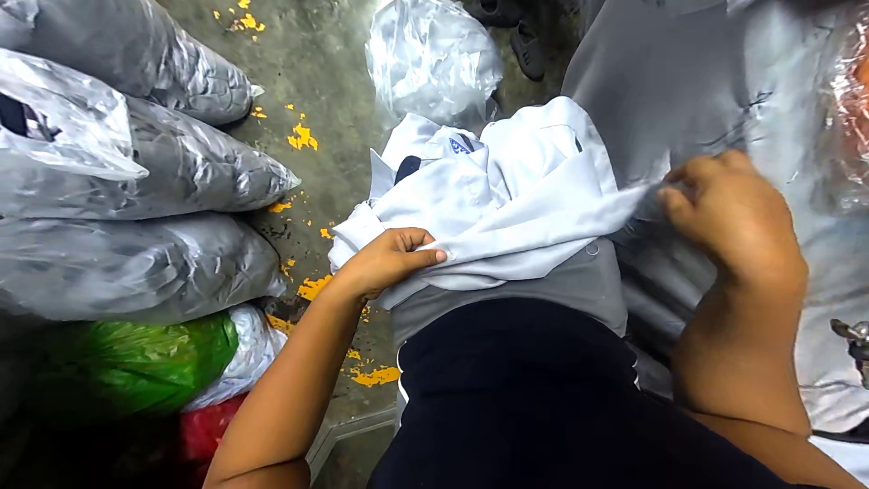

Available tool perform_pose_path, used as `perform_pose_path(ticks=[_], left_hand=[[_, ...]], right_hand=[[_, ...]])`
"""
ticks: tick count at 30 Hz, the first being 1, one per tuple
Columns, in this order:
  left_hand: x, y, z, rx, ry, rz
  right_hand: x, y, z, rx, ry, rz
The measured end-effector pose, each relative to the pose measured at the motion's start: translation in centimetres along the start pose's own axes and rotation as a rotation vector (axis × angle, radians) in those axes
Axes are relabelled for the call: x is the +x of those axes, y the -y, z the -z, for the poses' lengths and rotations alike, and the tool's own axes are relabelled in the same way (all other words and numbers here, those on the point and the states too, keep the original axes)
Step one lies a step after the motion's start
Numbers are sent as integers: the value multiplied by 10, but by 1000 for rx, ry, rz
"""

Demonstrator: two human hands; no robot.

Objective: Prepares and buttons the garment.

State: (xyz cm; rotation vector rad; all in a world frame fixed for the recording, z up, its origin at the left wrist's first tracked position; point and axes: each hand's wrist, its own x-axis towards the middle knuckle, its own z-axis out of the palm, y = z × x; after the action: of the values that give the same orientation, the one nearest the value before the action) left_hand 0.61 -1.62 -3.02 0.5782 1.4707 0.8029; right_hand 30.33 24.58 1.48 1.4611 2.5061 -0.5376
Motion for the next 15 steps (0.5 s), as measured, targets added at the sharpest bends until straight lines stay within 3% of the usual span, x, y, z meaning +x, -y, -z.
perform_pose_path(ticks=[4, 9, 11, 15], left_hand=[[-4, 11, -1, -55, -1, -57], [-4, 12, -4, -48, -2, -62], [-4, 13, -5, -48, -1, -75], [-4, 14, -6, -67, -6, -90]], right_hand=[[0, 44, -9, 183, -145, 222], [-9, 107, -66, 502, -86, 857], [-14, 128, -90, 505, -81, 950], [-18, 145, -111, 389, -82, 950]])
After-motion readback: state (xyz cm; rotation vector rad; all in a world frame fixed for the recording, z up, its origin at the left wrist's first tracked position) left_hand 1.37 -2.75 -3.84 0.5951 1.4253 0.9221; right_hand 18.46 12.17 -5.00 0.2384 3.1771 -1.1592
